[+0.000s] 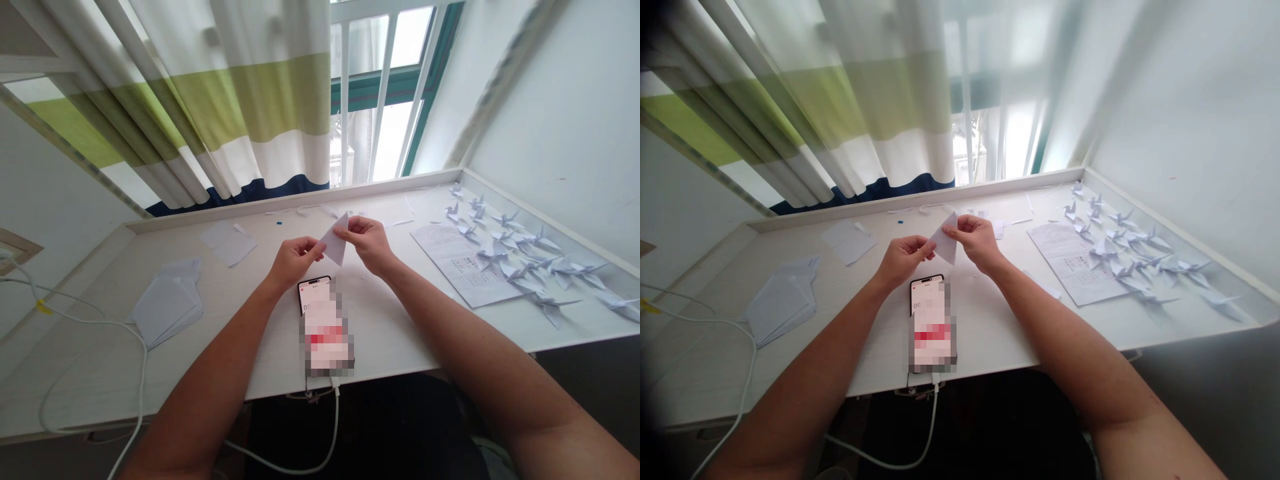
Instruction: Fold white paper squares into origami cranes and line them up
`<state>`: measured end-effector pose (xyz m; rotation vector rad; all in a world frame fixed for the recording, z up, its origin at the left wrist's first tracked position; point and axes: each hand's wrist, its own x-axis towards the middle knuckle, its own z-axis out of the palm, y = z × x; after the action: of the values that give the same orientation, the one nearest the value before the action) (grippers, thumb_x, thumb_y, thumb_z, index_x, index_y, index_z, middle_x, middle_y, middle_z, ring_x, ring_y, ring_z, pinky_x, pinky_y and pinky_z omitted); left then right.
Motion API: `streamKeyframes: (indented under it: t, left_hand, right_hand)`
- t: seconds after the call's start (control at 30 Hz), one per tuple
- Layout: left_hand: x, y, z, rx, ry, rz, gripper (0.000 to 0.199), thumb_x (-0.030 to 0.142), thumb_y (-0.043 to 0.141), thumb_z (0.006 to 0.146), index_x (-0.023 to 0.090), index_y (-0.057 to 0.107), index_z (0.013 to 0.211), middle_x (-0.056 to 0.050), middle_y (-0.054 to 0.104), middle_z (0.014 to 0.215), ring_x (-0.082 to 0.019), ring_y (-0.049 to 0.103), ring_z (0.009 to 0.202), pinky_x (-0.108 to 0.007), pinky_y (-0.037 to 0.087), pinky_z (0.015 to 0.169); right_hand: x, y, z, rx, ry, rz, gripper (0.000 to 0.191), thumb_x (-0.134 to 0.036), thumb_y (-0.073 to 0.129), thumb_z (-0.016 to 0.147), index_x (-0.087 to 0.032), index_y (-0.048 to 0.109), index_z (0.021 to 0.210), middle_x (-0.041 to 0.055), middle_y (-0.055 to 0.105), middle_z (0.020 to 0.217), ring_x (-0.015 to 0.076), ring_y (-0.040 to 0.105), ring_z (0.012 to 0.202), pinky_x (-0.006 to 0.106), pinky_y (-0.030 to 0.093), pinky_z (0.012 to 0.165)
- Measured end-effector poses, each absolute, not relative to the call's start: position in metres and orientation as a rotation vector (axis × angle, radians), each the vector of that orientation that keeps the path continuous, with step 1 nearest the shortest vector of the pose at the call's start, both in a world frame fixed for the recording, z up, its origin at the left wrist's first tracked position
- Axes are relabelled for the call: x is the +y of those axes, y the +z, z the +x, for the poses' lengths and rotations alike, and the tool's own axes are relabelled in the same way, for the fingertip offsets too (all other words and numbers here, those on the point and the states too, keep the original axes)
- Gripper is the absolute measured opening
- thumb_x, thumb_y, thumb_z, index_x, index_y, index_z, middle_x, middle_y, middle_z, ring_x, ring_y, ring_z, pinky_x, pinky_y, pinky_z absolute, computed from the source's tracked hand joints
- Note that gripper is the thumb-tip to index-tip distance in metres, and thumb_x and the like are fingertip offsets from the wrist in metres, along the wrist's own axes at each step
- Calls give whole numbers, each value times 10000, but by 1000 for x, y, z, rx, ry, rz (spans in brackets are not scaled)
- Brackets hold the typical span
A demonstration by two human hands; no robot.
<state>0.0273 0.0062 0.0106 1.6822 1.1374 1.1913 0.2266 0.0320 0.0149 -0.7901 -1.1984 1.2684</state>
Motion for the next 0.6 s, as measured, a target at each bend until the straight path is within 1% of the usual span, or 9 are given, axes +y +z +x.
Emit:
streamKeyframes:
  t: [0.07, 0.2, 0.43, 0.53, 0.6]
  left_hand:
    - [7, 10, 26, 1165, 1190, 1705, 336, 526, 791, 848, 196, 805, 785, -49, 753, 698, -179, 664, 652, -305, 507, 639]
    - [6, 11, 25, 1170, 1174, 1727, 329, 514, 781, 851, 204, 806, 745, -51, 751, 683, -183, 656, 640, -310, 504, 632]
    - [3, 16, 27, 1162, 1153, 1747, 318, 505, 779, 848, 206, 813, 746, -60, 760, 695, -193, 659, 651, -322, 507, 651]
    - [2, 18, 28, 1182, 1161, 1779, 313, 504, 776, 850, 210, 818, 751, -58, 765, 692, -195, 657, 629, -321, 498, 626]
    - [1, 19, 28, 1200, 1175, 1817, 298, 486, 772, 855, 213, 818, 746, -53, 766, 683, -193, 654, 615, -319, 493, 617]
  right_hand:
    - [32, 15, 227, -1209, 1264, -794, 407, -522, 977, 639, -216, 753, 786, 28, 765, 837, 190, 682, 808, 381, 577, 815]
    - [33, 17, 230, -1233, 1204, -807, 403, -600, 889, 746, -221, 769, 815, 30, 741, 819, 189, 665, 804, 390, 579, 832]
    - [35, 18, 232, -1210, 1175, -760, 315, -530, 860, 801, -228, 768, 797, 18, 712, 811, 171, 637, 785, 381, 573, 854]
    - [36, 17, 232, -1243, 1146, -778, 333, -554, 825, 828, -228, 765, 804, 21, 710, 811, 173, 634, 782, 385, 569, 844]
    - [36, 17, 232, -1270, 1101, -793, 351, -570, 831, 819, -226, 763, 802, 26, 712, 806, 177, 633, 775, 382, 561, 814]
